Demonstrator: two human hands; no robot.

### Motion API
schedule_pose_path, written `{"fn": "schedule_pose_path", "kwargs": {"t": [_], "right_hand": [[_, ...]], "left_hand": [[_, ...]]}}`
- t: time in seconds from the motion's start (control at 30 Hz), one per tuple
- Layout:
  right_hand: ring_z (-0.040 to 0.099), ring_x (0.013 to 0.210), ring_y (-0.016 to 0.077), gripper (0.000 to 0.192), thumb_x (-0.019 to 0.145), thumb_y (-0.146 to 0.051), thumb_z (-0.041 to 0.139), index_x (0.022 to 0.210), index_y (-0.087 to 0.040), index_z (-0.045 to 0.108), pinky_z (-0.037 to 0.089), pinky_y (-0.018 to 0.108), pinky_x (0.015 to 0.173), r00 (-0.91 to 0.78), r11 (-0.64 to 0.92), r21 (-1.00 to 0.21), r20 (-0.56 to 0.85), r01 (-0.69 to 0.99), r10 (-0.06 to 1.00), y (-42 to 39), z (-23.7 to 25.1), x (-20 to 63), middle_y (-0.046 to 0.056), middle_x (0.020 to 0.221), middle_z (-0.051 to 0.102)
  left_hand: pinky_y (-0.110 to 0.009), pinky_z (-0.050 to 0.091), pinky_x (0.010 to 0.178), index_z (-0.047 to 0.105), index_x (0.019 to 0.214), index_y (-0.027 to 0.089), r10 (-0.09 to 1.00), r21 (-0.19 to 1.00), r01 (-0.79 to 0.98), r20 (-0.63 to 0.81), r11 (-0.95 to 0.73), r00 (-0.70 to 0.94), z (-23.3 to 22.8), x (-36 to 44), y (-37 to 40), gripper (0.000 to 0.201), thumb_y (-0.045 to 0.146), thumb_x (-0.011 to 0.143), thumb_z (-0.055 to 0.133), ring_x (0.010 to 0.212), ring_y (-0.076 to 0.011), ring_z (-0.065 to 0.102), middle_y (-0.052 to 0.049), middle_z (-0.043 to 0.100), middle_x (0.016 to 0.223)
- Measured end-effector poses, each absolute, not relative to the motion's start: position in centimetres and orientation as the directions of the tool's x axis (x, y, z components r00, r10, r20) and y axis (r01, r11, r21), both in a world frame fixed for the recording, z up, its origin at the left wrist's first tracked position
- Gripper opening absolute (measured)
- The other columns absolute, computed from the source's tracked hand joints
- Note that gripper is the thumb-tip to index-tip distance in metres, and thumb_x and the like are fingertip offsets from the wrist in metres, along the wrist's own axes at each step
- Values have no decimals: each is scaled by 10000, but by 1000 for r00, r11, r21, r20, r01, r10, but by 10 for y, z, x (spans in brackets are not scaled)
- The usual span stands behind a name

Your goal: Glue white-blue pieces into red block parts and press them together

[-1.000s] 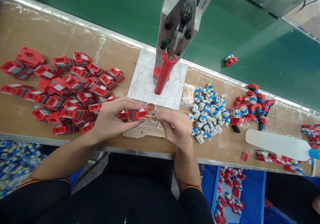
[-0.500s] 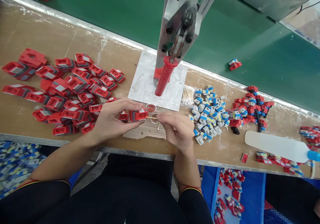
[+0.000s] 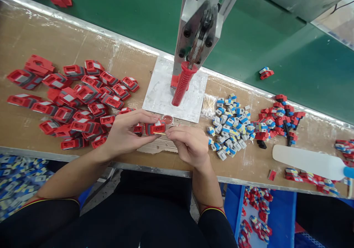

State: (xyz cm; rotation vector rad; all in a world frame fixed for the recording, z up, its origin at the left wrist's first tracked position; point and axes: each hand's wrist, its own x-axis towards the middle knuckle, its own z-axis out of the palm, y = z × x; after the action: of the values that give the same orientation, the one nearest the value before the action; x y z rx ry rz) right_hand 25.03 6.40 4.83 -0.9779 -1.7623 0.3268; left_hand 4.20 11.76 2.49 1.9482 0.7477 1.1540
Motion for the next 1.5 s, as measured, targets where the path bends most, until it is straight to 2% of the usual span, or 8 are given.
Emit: {"fn": "schedule_pose_path", "kwargs": {"t": [0.67, 0.83, 1.0, 1.1, 1.2, 1.3, 1.37, 1.5], "right_hand": [[838, 803, 182, 299, 937, 13, 650, 1037, -241, 770, 675, 264, 703, -170, 618, -574, 644, 537, 746, 60, 50, 265, 8, 866, 852], [808, 763, 183, 325, 938, -13, 679, 1106, -271, 782, 641, 294, 669, -31, 618, -617, 695, 488, 718, 57, 57, 288, 0, 854, 835], [743, 828, 194, 183, 994, -99, 669, 1049, -245, 765, 619, 337, 737, -355, 556, -480, 448, 679, 820, 52, 51, 293, 39, 955, 815], [716, 951, 217, 182, 1033, -197, 648, 1161, -256, 764, 625, 351, 796, -430, 538, -387, 335, 749, 838, 46, 39, 294, 74, 1074, 780], [694, 1113, 245, 342, 1038, -340, 668, 1376, -286, 676, 620, 398, 915, -264, 426, -472, 371, 772, 890, 33, 36, 323, 94, 1222, 719], [672, 1144, 276, 330, 1056, -379, 616, 1358, -262, 678, 579, 434, 943, 89, 128, -470, 411, 874, 907, 22, 38, 368, 113, 1238, 701], [654, 1118, 306, 278, 1030, -377, 643, 1246, -228, 736, 537, 467, 982, 142, -28, -359, 295, 933, 945, 27, 37, 388, 124, 1178, 733], [623, 1143, 346, 190, 984, -341, 688, 1099, -219, 778, 457, 486, 1007, 118, -116, -91, 11, 989, 993, 52, 28, 390, 122, 1154, 784]], "left_hand": [[-290, 656, 851, 770, 1040, 196, 769, 811, 148, 455, -566, 449, 27, 40, 118, 231, 160, 838, 877, 954, -202, 819, -64, 846, 1029], [-297, 664, 841, 778, 1014, 207, 784, 828, 119, 458, -547, 420, 28, 39, 120, 216, 185, 829, 887, 930, -207, 825, -61, 851, 1012], [-342, 685, 882, 785, 1051, 229, 821, 853, 121, 437, -508, 367, 28, 35, 121, 216, 224, 853, 872, 984, -223, 824, -67, 848, 1073], [-365, 686, 949, 795, 1103, 261, 841, 865, 123, 425, -486, 335, 24, 32, 122, 274, 213, 847, 880, 1049, -228, 811, -48, 834, 1141], [-375, 696, 982, 798, 1149, 277, 869, 893, 87, 402, -442, 288, 18, 33, 124, 326, 211, 843, 890, 1131, -241, 794, -42, 811, 1243], [-383, 701, 1010, 790, 1191, 267, 900, 933, 24, 338, -358, 275, 15, 35, 124, 340, 224, 865, 875, 1177, -249, 789, -57, 797, 1308], [-373, 704, 1007, 790, 1189, 250, 914, 950, -2, 301, -312, 272, 14, 36, 124, 350, 231, 853, 885, 1105, -236, 814, -60, 823, 1238], [-374, 728, 930, 798, 1109, 217, 933, 965, -20, 259, -262, 249, 13, 39, 124, 350, 273, 790, 932, 974, -242, 840, -66, 849, 1088]]}}
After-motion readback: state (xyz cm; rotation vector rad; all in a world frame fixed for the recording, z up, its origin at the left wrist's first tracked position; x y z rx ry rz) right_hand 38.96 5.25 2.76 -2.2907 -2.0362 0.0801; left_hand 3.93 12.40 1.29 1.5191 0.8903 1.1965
